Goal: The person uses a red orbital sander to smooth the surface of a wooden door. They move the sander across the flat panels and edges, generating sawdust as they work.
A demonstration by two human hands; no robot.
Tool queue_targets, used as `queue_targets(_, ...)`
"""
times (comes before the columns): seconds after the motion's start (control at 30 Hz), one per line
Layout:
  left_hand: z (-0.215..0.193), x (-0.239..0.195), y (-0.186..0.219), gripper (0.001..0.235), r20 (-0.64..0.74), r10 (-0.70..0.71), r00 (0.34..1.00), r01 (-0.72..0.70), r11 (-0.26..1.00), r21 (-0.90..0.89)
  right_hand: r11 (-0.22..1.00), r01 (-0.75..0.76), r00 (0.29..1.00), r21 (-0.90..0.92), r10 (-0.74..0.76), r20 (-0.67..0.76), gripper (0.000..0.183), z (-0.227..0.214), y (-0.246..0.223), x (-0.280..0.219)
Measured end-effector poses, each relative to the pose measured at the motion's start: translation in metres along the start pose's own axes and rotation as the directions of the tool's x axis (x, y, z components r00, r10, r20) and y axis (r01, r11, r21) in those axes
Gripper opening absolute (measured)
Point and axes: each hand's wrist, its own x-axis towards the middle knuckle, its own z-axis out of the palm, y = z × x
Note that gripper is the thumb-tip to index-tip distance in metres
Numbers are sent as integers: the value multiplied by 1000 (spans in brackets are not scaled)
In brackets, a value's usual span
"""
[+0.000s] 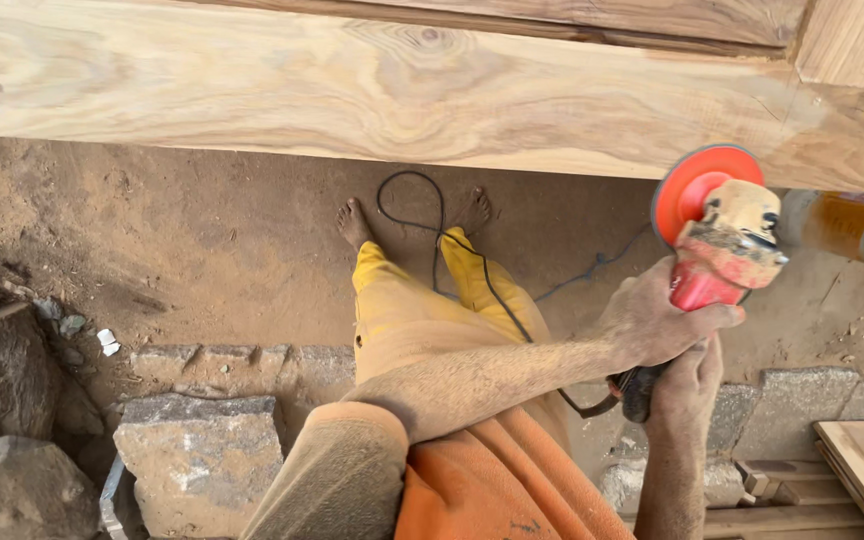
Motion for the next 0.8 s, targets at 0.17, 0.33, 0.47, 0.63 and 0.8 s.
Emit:
queue_targets(0.17,-9,9,3,52,8,-14,1000,13,998,61,943,-21,991,333,-24,131,53,-13,9,9)
queue_targets(0.33,-37,-3,6,50,-232,69,970,-105,983,-149,917,-235,910,323,90,406,63,51,-13,18)
queue_targets(0.47,-133,-24,17,49,-508,121,853,-355,848,-394,995,8,777,97,-67,626,57,141,-68,23)
queue_targets(0.63,-242,-54,20,35,-653,54,756,-487,713,-505,926,321,676,-197,-79,733,59,246,-139,3)
queue_targets(0.8,-268,-56,14,36,-663,16,749,-512,648,-563,894,265,708,-360,73,702,63,276,-165,-4)
